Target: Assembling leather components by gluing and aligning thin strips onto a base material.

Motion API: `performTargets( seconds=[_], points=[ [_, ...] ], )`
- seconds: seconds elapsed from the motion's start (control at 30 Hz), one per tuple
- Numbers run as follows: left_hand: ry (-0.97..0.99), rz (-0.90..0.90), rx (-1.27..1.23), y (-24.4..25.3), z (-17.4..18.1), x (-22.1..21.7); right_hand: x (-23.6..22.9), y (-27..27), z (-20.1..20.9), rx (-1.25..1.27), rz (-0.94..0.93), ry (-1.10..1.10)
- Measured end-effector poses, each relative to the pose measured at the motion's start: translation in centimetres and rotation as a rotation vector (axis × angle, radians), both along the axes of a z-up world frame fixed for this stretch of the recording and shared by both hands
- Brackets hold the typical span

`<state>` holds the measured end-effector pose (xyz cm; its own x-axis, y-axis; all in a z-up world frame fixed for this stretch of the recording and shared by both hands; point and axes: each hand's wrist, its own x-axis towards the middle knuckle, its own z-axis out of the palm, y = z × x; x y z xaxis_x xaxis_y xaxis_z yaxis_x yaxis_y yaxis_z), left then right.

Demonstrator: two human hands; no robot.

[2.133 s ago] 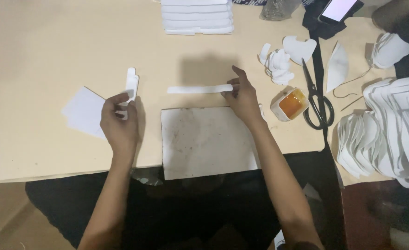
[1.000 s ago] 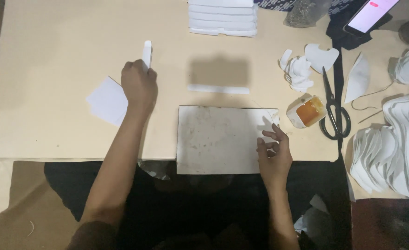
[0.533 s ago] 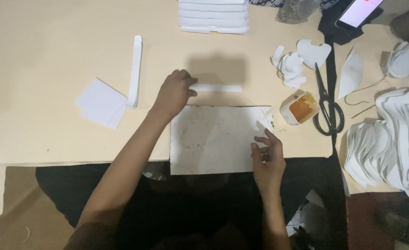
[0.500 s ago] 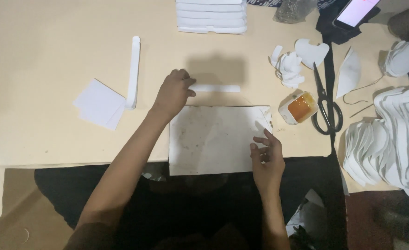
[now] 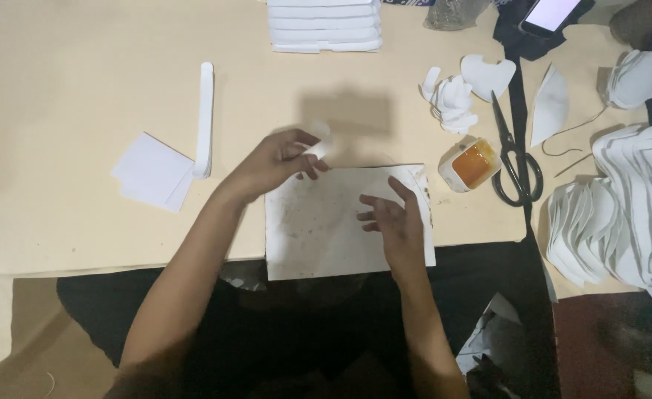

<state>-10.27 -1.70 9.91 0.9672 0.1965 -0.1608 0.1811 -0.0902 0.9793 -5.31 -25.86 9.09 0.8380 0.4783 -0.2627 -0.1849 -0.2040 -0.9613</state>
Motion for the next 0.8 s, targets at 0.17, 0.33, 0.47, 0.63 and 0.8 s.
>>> performTargets(
  seconds=[0.17,0.33,0.47,0.63,0.8],
  points=[
    [0.019,-0.156,-0.195,-1.7,1.4,-3.2,1.6,3.5,0.4,0.196,-0.054,0.303],
    [0.029,-0.251,-0.265,-0.5,0.2,-5.6,2.7,3.9,0.3,0.258,-0.194,0.297],
    [0.048,-0.183,-0.255,-0.2,-0.5,-6.2,2.3,2.4,1.1,0.183,-0.15,0.289],
    [0.103,0.015,-0.132,-0.6,-3.9,-5.8,2.1,0.5,-2.4,-0.062,-0.144,0.034],
    [0.284,0.405,0.285,-0.6,-6.8,-6.3,2.4,1.6,-3.8,-0.193,-0.035,-0.136]
  ],
)
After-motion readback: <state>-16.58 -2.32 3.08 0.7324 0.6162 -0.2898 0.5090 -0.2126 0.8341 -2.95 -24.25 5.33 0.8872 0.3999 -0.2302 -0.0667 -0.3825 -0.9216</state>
